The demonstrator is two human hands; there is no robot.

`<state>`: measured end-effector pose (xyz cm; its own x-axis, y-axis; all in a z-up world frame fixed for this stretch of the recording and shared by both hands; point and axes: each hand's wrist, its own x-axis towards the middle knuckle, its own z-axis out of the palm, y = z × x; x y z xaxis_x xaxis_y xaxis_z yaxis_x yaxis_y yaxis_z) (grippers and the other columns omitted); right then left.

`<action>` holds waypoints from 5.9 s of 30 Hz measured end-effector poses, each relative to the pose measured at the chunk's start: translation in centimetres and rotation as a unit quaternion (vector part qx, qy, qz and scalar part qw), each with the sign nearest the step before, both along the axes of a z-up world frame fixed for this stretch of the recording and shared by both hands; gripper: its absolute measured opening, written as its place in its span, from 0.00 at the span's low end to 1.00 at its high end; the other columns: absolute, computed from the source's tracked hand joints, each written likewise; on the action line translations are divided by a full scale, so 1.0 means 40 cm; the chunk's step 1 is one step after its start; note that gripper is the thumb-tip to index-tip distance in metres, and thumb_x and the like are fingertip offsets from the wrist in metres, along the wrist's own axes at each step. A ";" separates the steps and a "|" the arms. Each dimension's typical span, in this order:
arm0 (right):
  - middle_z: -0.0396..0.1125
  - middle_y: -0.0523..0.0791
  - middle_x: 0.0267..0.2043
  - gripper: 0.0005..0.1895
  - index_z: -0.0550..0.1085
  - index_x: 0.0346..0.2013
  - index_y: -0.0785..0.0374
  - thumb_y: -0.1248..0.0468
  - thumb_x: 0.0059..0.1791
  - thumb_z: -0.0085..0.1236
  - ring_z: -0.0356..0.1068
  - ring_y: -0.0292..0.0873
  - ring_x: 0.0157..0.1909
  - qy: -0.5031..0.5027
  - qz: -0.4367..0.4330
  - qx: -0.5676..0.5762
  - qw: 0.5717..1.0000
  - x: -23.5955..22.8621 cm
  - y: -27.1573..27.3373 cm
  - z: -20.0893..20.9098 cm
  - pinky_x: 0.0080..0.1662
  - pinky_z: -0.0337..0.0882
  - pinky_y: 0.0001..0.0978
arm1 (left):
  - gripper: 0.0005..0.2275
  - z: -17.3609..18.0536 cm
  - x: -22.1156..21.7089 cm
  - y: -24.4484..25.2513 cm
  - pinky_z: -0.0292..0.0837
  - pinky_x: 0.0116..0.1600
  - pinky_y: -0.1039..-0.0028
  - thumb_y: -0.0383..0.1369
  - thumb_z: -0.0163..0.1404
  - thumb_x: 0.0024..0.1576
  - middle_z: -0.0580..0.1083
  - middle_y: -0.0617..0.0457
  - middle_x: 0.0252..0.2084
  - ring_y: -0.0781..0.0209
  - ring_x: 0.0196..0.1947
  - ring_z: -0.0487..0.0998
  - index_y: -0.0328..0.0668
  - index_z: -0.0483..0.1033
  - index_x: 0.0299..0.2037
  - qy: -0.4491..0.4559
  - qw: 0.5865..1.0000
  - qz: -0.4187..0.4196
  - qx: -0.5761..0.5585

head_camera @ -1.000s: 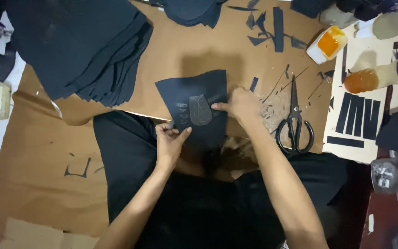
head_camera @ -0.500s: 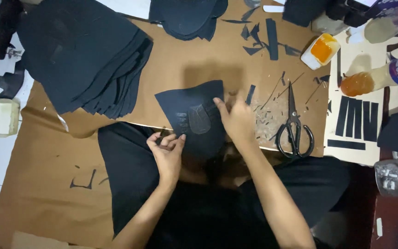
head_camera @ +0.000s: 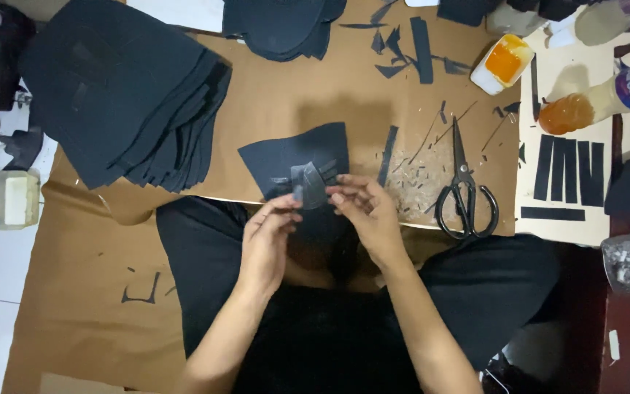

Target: Cutting thin strips of black leather and arranging them on a larger leather component.

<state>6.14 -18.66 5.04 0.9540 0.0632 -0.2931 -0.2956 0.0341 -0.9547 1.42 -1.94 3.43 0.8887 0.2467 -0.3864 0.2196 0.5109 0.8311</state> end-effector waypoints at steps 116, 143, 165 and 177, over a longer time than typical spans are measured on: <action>0.77 0.63 0.36 0.22 0.72 0.50 0.78 0.72 0.44 0.67 0.79 0.53 0.30 0.023 -0.185 -0.002 0.982 -0.058 -0.157 0.115 0.34 0.80 0.35 | 0.17 0.124 0.371 -0.256 0.86 0.28 0.66 0.38 0.60 0.58 0.77 0.38 0.28 0.55 0.25 0.83 0.24 0.80 0.42 -0.110 0.948 -0.262 0.143; 0.77 0.57 0.30 0.17 0.61 0.42 0.64 0.68 0.49 0.62 0.76 0.45 0.24 -0.003 -0.207 -0.073 0.976 -0.078 -0.188 0.091 0.29 0.75 0.27 | 0.14 0.144 0.186 -0.250 0.81 0.51 0.68 0.25 0.62 0.53 0.84 0.49 0.40 0.63 0.44 0.83 0.42 0.84 0.49 -0.113 0.929 -0.326 0.134; 0.64 0.66 0.45 0.23 0.62 0.56 0.76 0.67 0.51 0.57 0.70 0.72 0.50 0.018 -0.023 -0.596 0.803 -0.016 -0.461 -0.090 0.52 0.74 0.56 | 0.23 0.097 0.263 -0.204 0.83 0.46 0.71 0.20 0.63 0.46 0.82 0.44 0.44 0.67 0.35 0.80 0.41 0.81 0.54 -0.114 0.931 -0.316 0.140; 0.71 0.68 0.42 0.22 0.74 0.47 0.76 0.64 0.44 0.65 0.72 0.68 0.49 0.060 -0.106 -0.257 0.959 -0.145 -0.452 -0.221 0.50 0.71 0.60 | 0.27 0.082 0.293 -0.206 0.83 0.51 0.64 0.19 0.61 0.49 0.78 0.39 0.52 0.60 0.41 0.80 0.42 0.75 0.61 -0.141 0.917 -0.348 0.138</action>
